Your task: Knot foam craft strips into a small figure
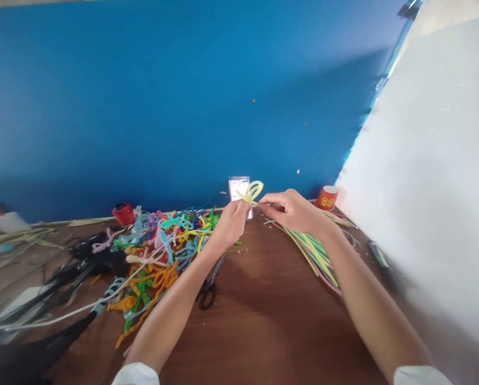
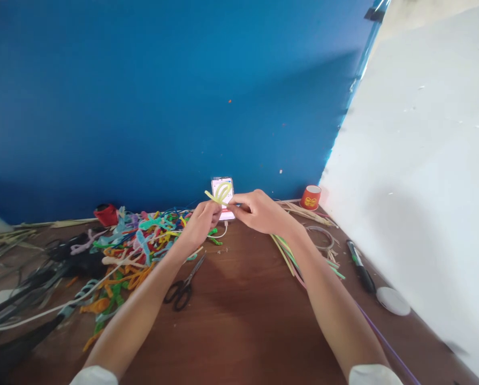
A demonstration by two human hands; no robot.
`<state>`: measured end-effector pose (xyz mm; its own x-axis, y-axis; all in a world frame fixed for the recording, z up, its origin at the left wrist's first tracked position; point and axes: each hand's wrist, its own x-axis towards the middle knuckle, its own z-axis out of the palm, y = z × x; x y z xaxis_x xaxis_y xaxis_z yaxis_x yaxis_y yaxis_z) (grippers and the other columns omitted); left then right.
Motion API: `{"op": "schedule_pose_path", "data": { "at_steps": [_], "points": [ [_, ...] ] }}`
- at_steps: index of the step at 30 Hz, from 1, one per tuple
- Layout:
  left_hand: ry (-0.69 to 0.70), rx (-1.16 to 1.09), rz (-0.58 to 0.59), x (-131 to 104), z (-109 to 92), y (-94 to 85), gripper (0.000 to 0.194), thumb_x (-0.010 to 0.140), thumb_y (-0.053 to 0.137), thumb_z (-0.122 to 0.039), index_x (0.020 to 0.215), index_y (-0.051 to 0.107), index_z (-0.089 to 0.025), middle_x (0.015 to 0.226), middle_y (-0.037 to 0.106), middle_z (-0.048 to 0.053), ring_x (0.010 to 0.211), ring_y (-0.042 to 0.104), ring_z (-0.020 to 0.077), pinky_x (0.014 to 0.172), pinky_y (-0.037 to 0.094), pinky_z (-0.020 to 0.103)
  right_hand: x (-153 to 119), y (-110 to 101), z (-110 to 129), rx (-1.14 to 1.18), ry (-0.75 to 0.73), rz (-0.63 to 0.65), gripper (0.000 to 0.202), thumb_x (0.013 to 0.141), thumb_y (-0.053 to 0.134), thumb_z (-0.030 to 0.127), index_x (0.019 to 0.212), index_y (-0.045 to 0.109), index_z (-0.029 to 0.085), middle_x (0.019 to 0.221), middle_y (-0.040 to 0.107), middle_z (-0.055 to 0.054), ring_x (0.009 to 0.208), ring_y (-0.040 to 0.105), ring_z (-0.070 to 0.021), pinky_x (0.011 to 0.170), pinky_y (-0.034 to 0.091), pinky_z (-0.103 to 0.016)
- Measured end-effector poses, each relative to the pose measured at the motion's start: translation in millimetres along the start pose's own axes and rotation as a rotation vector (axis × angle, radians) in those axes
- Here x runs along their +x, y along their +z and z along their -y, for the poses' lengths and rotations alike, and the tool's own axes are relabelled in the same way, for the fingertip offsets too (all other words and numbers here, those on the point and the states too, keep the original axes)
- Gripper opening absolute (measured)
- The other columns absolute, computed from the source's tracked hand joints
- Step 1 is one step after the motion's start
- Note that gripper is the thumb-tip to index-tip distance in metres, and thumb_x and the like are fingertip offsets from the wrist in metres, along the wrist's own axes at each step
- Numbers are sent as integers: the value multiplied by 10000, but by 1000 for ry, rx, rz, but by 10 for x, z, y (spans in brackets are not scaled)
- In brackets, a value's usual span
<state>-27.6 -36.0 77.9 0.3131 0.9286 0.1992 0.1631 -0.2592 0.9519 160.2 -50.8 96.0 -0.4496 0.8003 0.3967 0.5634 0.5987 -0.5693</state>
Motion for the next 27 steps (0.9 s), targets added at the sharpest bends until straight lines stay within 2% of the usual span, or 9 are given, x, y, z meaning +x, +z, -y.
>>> {"op": "schedule_pose_path", "data": {
  "at_steps": [3, 6, 9, 13, 17, 21, 24, 27],
  "points": [
    [-46, -48, 21, 4, -2, -5, 265, 840, 402, -298, 649, 232, -227, 568, 198, -64, 468, 144, 71, 443, 101, 247, -4, -13, 65, 11, 30, 69, 205, 947, 503, 315, 951, 665, 190, 524, 554, 49, 452, 428, -89, 527, 285, -262],
    [-68, -122, 68, 27, 17, -6, 313, 884, 371, -390, 661, 221, -230, 588, 162, -70, 474, 105, 72, 436, 82, 239, -11, -29, 107, 3, 58, 118, 199, 942, 482, 281, 965, 655, 188, 485, 557, 53, 437, 491, -101, 523, 315, -250],
    [-61, -151, 65, 34, 20, 2, 416, 929, 328, -535, 660, 247, -229, 593, 167, -73, 474, 114, 68, 433, 95, 222, -10, -32, 115, -66, 47, 124, 212, 928, 490, 269, 983, 677, 185, 516, 576, 43, 437, 475, -96, 515, 305, -251],
    [-32, -172, 66, 16, -15, 8, 546, 904, 377, -691, 652, 223, -232, 584, 153, -80, 469, 101, 56, 431, 73, 226, -7, -41, 111, -92, 39, 117, 215, 930, 501, 290, 963, 689, 193, 553, 585, 36, 447, 433, -92, 502, 289, -256],
    [38, -194, 210, 17, -28, -39, 613, 865, 411, -764, 635, 215, -230, 578, 157, -79, 479, 95, 55, 454, 53, 246, 1, -68, 42, -36, -5, 171, 230, 951, 475, 297, 900, 670, 188, 590, 585, 27, 500, 460, -102, 531, 320, -253],
    [65, -119, 387, 28, 12, -115, 615, 882, 433, -732, 601, 247, -217, 571, 169, -72, 503, 88, 68, 487, 55, 275, 16, -85, -82, 30, -119, 171, 249, 948, 490, 318, 974, 704, 194, 804, 669, -17, 668, 530, -135, 638, 370, -267],
    [94, -22, 502, 29, 40, -146, 596, 886, 476, -692, 585, 324, -201, 564, 217, -62, 507, 140, 75, 502, 87, 288, 23, -101, -120, 36, -90, 151, 226, 923, 517, 305, 906, 708, 186, 885, 660, -33, 722, 533, -138, 652, 361, -268],
    [100, 92, 577, 29, 44, -153, 568, 875, 508, -678, 607, 399, -190, 572, 244, -56, 517, 185, 82, 515, 115, 294, 22, -124, -111, 27, -21, 125, 208, 903, 549, 296, 819, 696, 176, 875, 633, -35, 727, 531, -133, 660, 361, -266]
  ]
}}
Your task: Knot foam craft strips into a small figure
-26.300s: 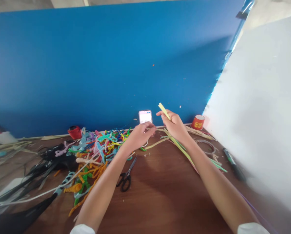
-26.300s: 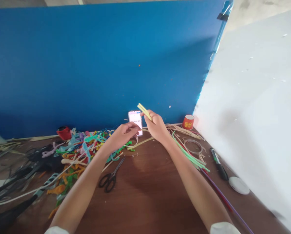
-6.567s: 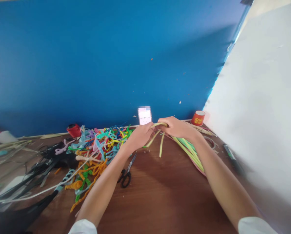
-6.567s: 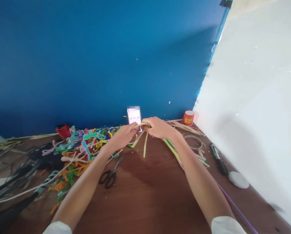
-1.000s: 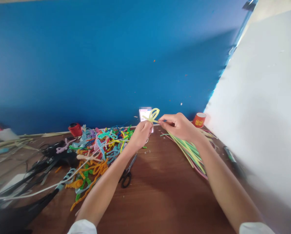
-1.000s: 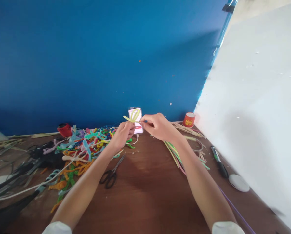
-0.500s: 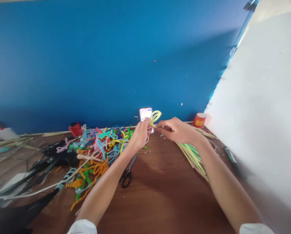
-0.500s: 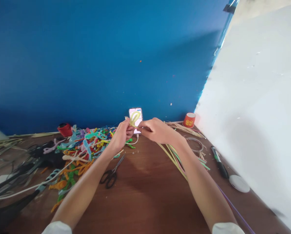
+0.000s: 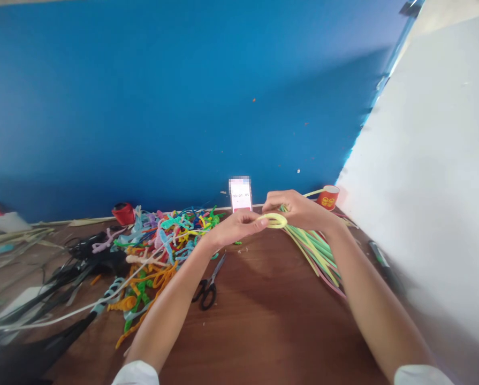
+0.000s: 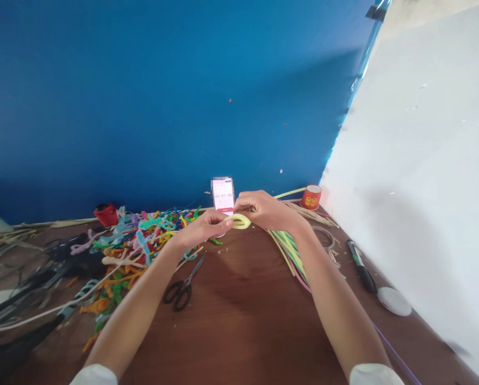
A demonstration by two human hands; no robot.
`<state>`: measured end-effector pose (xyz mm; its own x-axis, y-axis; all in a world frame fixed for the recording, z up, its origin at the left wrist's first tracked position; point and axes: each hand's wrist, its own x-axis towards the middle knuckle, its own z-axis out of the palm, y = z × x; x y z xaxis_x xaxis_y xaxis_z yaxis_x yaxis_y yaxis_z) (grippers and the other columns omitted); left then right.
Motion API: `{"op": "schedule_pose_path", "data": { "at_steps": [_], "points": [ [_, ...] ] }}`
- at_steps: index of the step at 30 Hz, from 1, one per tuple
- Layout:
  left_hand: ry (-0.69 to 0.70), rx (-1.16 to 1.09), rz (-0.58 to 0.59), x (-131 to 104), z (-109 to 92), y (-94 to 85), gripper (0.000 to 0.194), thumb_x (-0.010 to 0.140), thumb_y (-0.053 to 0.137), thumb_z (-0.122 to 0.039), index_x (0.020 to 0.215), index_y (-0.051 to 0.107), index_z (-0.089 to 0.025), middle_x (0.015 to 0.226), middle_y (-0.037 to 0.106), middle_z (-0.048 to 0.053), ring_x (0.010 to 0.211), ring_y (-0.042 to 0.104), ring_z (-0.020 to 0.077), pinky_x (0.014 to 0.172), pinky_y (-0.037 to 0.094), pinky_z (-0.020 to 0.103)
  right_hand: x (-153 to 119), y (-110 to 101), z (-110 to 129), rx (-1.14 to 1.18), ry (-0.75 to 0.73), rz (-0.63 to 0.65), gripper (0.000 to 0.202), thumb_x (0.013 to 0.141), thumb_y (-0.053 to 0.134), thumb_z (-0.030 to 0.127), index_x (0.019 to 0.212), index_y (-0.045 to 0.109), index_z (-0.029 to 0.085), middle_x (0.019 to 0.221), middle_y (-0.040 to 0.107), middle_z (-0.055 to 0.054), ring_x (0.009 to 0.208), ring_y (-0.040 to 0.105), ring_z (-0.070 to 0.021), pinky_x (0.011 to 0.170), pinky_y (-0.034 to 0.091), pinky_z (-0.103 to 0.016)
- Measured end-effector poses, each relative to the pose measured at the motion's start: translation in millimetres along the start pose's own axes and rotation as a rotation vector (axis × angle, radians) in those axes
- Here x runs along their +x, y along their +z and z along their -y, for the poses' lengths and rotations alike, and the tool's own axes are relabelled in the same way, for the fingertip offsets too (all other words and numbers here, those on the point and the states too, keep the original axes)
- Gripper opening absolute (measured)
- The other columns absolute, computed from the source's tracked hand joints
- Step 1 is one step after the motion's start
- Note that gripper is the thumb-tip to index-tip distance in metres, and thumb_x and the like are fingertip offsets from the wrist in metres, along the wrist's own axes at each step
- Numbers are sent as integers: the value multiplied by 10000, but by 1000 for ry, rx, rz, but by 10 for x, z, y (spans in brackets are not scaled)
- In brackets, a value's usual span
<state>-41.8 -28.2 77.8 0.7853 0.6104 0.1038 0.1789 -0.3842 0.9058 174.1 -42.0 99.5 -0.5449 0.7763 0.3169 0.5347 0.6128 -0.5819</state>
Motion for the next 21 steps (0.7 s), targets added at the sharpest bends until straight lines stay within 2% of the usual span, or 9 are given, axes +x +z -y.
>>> {"op": "schedule_pose_path", "data": {
  "at_steps": [3, 5, 8, 12, 16, 19, 21],
  "points": [
    [-27, 72, -10, 1, -25, 11, 565, 877, 476, -694, 632, 436, -186, 578, 245, -53, 523, 185, 87, 519, 116, 296, -14, -21, 14, 14, -9, -14, 195, 898, 584, 322, 840, 703, 179, 872, 623, -35, 735, 532, -137, 670, 367, -268],
    [-26, 101, -37, -3, -57, 27, 558, 890, 454, -680, 624, 401, -192, 585, 245, -49, 530, 190, 90, 522, 121, 296, -27, -30, 16, 26, -27, -22, 191, 896, 597, 332, 858, 706, 180, 878, 630, -40, 737, 539, -141, 668, 371, -270],
    [-21, 166, -79, -22, -118, 60, 525, 927, 416, -609, 609, 322, -201, 598, 248, -40, 546, 210, 99, 533, 137, 298, -40, -33, 12, 37, -34, -29, 205, 906, 586, 340, 868, 710, 181, 902, 650, -50, 747, 557, -148, 672, 380, -274],
    [-38, 274, -114, -56, -188, 85, 481, 962, 355, -520, 608, 315, -197, 600, 278, -31, 558, 240, 107, 550, 150, 300, -38, -34, 18, 0, -17, -31, 256, 922, 567, 383, 864, 720, 187, 906, 656, -49, 760, 565, -153, 692, 384, -285],
    [-4, 305, -59, -73, -200, 65, 491, 977, 310, -539, 626, 319, -196, 615, 289, -30, 573, 244, 112, 561, 160, 301, -42, -51, 42, -14, 14, -29, 297, 908, 601, 451, 868, 732, 187, 882, 643, -44, 727, 546, -146, 668, 382, -287],
    [5, 273, 6, -67, -167, 33, 507, 973, 310, -578, 637, 318, -199, 620, 264, -37, 571, 224, 111, 556, 154, 303, -55, -65, 60, -12, 10, -26, 259, 901, 620, 416, 863, 732, 186, 871, 639, -41, 734, 560, -147, 672, 392, -287],
    [-8, 234, 44, -54, -132, 13, 509, 954, 374, -591, 632, 319, -202, 617, 243, -43, 565, 211, 107, 550, 145, 302, -64, -69, 65, -11, -3, -23, 231, 903, 616, 382, 857, 725, 184, 875, 642, -40, 748, 572, -149, 682, 399, -287]
  ]
}}
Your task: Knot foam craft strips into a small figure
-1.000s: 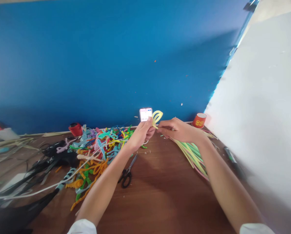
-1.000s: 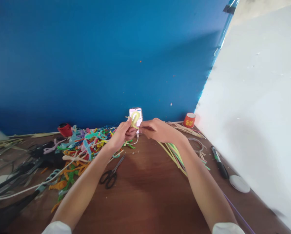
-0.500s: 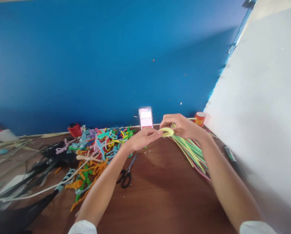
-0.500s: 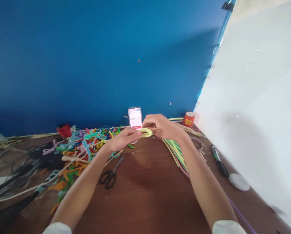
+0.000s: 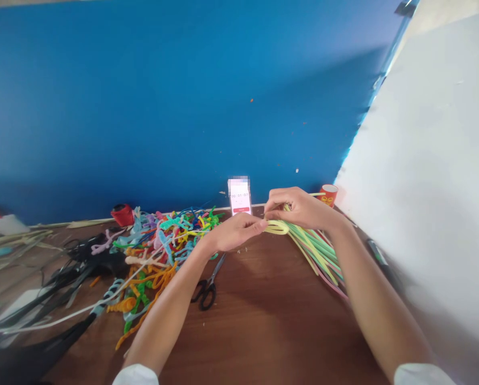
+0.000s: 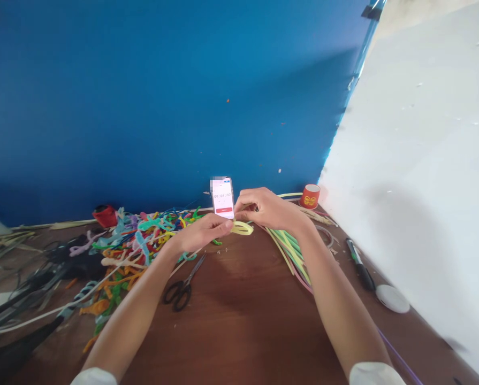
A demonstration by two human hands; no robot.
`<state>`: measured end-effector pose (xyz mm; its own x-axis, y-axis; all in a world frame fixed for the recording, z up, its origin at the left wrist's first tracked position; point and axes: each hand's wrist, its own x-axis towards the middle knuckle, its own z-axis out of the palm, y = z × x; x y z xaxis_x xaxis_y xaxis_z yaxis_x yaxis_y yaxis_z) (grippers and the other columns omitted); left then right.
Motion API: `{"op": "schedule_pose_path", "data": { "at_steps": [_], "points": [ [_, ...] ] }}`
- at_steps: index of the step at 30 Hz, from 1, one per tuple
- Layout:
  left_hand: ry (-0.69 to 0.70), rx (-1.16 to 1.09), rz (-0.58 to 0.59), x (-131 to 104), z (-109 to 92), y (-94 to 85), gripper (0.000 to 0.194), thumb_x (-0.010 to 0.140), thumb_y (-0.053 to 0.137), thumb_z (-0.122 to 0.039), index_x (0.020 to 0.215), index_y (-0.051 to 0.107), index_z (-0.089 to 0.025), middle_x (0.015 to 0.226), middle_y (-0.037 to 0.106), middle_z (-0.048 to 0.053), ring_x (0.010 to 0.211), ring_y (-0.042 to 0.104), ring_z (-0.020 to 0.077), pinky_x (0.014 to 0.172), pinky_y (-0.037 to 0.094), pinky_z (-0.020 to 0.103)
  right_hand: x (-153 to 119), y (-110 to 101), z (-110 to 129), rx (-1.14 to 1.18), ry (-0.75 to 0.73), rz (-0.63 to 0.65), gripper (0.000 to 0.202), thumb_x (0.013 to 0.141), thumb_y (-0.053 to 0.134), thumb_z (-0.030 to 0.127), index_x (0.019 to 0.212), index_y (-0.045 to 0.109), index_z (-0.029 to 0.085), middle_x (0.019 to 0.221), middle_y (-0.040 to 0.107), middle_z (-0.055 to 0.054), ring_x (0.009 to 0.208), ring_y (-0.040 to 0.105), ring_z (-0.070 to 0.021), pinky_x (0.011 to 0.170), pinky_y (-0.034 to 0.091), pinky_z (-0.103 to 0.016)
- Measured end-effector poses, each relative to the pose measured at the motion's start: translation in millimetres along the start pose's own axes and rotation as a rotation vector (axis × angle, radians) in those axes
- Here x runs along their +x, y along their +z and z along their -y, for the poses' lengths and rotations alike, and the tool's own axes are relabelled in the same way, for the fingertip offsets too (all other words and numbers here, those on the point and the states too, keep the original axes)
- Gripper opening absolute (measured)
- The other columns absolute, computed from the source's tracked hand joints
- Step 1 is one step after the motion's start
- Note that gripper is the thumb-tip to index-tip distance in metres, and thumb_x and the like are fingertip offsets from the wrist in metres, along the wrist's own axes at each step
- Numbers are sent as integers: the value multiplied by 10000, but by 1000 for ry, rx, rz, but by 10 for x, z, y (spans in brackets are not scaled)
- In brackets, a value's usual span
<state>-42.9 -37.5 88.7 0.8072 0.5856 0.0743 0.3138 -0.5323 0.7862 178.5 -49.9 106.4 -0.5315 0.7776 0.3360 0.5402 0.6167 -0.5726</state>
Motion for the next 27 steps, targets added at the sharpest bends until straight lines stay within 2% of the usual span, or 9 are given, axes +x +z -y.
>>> {"op": "schedule_pose_path", "data": {
  "at_steps": [4, 8, 12, 17, 20, 24, 27],
  "points": [
    [-41, -32, 34, 30, 61, -5, 507, 902, 499, -588, 609, 343, -204, 602, 242, -46, 556, 217, 104, 541, 147, 297, -13, 2, 7, -8, -8, -7, 235, 924, 583, 373, 866, 705, 180, 895, 646, -46, 755, 564, -149, 694, 396, -294],
    [-93, -41, -30, 31, 37, 19, 493, 939, 424, -588, 637, 366, -203, 600, 269, -42, 547, 232, 107, 539, 161, 299, -19, -4, 41, -19, -3, -23, 257, 935, 558, 387, 849, 679, 177, 884, 637, -46, 724, 536, -142, 668, 384, -289],
    [-58, -22, -109, 19, -10, 61, 530, 957, 357, -617, 630, 331, -200, 607, 272, -34, 561, 227, 111, 544, 167, 299, -26, -25, 52, 28, 26, -46, 266, 920, 558, 400, 832, 658, 171, 879, 640, -54, 716, 536, -148, 651, 385, -289],
    [-36, -272, -195, 85, 75, 116, 488, 948, 354, -625, 695, 356, -208, 639, 261, -44, 546, 192, 99, 507, 159, 271, -54, -51, -47, 132, 51, 6, 279, 884, 600, 435, 854, 689, 173, 828, 676, -42, 714, 558, -165, 649, 391, -292],
    [-60, -358, -273, 135, 122, 113, 442, 936, 378, -581, 694, 277, -225, 637, 211, -59, 530, 148, 87, 488, 132, 257, -63, -49, -88, 187, 47, 66, 330, 866, 628, 485, 918, 724, 173, 870, 710, -51, 776, 595, -191, 704, 422, -306],
    [-42, -256, -350, 134, 90, 92, 365, 942, 384, -470, 691, 302, -218, 619, 225, -61, 522, 175, 88, 491, 152, 255, -53, -33, -82, 267, 53, 76, 382, 881, 613, 501, 1060, 712, 178, 978, 714, -63, 852, 601, -198, 770, 432, -321],
    [-26, -124, -356, 97, 34, 98, 308, 943, 358, -372, 685, 314, -211, 625, 260, -49, 543, 218, 98, 513, 183, 264, -47, -28, -77, 320, 60, 90, 312, 870, 641, 462, 975, 700, 175, 890, 677, -29, 787, 560, -159, 719, 403, -289]
  ]
}}
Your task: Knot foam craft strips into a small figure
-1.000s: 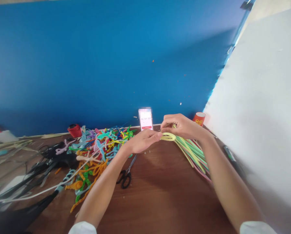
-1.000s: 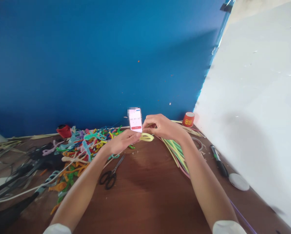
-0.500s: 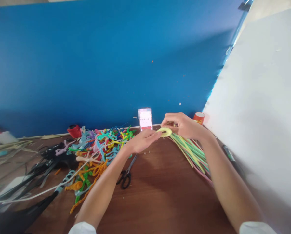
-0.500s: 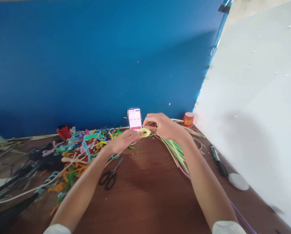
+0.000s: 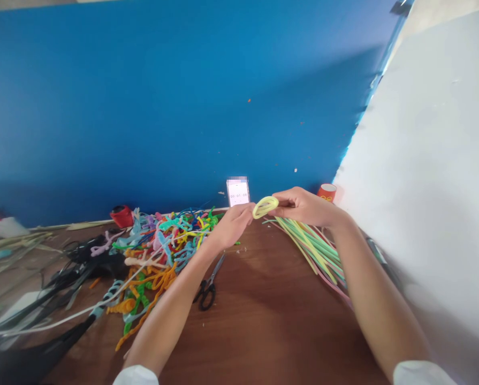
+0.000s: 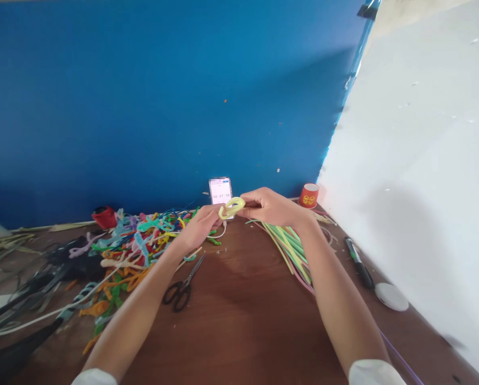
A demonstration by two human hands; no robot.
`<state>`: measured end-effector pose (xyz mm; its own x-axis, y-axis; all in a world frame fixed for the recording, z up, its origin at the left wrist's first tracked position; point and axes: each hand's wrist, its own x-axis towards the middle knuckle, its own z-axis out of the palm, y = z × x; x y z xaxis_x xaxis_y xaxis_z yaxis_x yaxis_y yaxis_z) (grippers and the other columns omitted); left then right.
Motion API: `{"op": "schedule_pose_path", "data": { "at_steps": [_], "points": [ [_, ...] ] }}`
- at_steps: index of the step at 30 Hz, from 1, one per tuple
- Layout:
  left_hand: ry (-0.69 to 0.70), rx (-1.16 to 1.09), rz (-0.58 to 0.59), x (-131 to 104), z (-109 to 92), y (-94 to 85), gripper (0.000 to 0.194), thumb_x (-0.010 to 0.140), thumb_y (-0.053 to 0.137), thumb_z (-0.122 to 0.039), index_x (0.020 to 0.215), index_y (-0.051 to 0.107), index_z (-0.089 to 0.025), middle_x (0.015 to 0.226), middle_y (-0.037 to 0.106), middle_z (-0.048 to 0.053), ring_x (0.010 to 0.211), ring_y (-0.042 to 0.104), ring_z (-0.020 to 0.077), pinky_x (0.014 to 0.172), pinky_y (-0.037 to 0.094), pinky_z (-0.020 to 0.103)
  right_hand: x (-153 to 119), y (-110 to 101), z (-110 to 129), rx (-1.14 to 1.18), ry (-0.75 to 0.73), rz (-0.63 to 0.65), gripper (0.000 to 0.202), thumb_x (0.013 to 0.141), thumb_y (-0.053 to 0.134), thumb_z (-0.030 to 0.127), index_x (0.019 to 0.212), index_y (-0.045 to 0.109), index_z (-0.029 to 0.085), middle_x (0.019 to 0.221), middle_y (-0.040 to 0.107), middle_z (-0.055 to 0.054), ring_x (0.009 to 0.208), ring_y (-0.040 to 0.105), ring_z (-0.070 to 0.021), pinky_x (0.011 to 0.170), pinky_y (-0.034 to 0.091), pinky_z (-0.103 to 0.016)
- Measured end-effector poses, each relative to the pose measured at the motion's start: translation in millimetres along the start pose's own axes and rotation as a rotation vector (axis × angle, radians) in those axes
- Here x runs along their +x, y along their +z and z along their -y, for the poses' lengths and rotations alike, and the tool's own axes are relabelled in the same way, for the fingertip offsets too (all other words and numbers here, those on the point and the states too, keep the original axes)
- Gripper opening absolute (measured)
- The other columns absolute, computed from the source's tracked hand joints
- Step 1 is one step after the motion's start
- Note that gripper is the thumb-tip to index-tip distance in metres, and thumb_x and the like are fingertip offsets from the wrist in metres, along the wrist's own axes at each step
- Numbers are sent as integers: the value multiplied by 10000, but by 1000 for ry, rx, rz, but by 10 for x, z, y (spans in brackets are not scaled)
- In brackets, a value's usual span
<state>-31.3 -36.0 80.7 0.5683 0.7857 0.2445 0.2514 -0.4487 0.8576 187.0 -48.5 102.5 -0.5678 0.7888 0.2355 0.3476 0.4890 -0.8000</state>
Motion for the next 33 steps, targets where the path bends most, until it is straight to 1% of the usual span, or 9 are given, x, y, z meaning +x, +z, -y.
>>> {"op": "schedule_pose_path", "data": {
  "at_steps": [3, 6, 9, 12, 18, 21, 25, 28, 33],
  "points": [
    [20, 77, 23, -46, -39, 11, 280, 942, 304, -310, 681, 300, -210, 636, 279, -36, 567, 237, 111, 537, 199, 280, 1, -6, 3, 73, 50, -2, 283, 841, 683, 437, 790, 652, 160, 670, 541, 35, 612, 432, -93, 599, 315, -249],
    [73, 147, 19, -84, -57, 21, 331, 975, 267, -356, 685, 321, -206, 648, 326, -24, 602, 288, 123, 573, 225, 289, 9, -11, 9, 183, 117, 8, 322, 810, 718, 448, 716, 619, 156, 531, 393, 79, 495, 284, -58, 513, 200, -246],
    [94, 279, -23, -109, -71, 24, 430, 999, 250, -465, 684, 370, -197, 655, 404, -8, 635, 349, 136, 609, 250, 297, 24, -15, -7, 229, 147, 36, 345, 800, 728, 469, 713, 632, 149, 511, 396, 78, 462, 263, -49, 483, 149, -252],
    [65, 323, -19, -115, -90, 27, 477, 1003, 244, -511, 670, 373, -195, 626, 387, -12, 616, 342, 134, 604, 244, 298, 32, -21, -48, 243, 136, 56, 353, 811, 720, 484, 739, 648, 146, 533, 423, 68, 462, 270, -48, 472, 137, -251],
    [40, 114, 144, -89, -107, -2, 530, 978, 265, -605, 650, 352, -198, 613, 299, -33, 564, 247, 106, 550, 194, 285, 35, -25, -52, 210, 87, 66, 394, 828, 690, 535, 758, 641, 150, 610, 465, 46, 537, 322, -67, 506, 206, -248],
    [71, 83, 239, -74, -88, -41, 554, 954, 334, -639, 619, 327, -198, 603, 269, -40, 562, 215, 99, 545, 165, 286, 48, -21, -22, 136, 62, 56, 369, 818, 703, 510, 742, 662, 151, 648, 523, 29, 587, 393, -86, 559, 281, -258],
    [54, 55, 331, -60, -53, -66, 540, 915, 487, -598, 598, 316, -196, 594, 228, -54, 550, 197, 88, 533, 139, 282, 60, -7, 6, 54, 36, 9, 316, 817, 702, 472, 771, 693, 159, 738, 625, -7, 698, 515, -133, 672, 379, -283],
    [10, 66, 289, -44, -24, -38, 503, 888, 558, -535, 579, 371, -185, 587, 242, -57, 538, 216, 83, 523, 147, 273, 43, 39, 59, -8, 43, -60, 288, 819, 693, 452, 797, 696, 164, 771, 653, -21, 729, 540, -154, 695, 396, -295],
    [-3, 75, 20, 25, 81, 61, 429, 913, 524, -474, 634, 577, -152, 517, 337, -56, 500, 280, 81, 519, 195, 260, -25, 188, 238, -188, 97, -218, 278, 906, 567, 410, 801, 679, 178, 664, 577, 5, 594, 441, -120, 578, 303, -280]
  ]
}}
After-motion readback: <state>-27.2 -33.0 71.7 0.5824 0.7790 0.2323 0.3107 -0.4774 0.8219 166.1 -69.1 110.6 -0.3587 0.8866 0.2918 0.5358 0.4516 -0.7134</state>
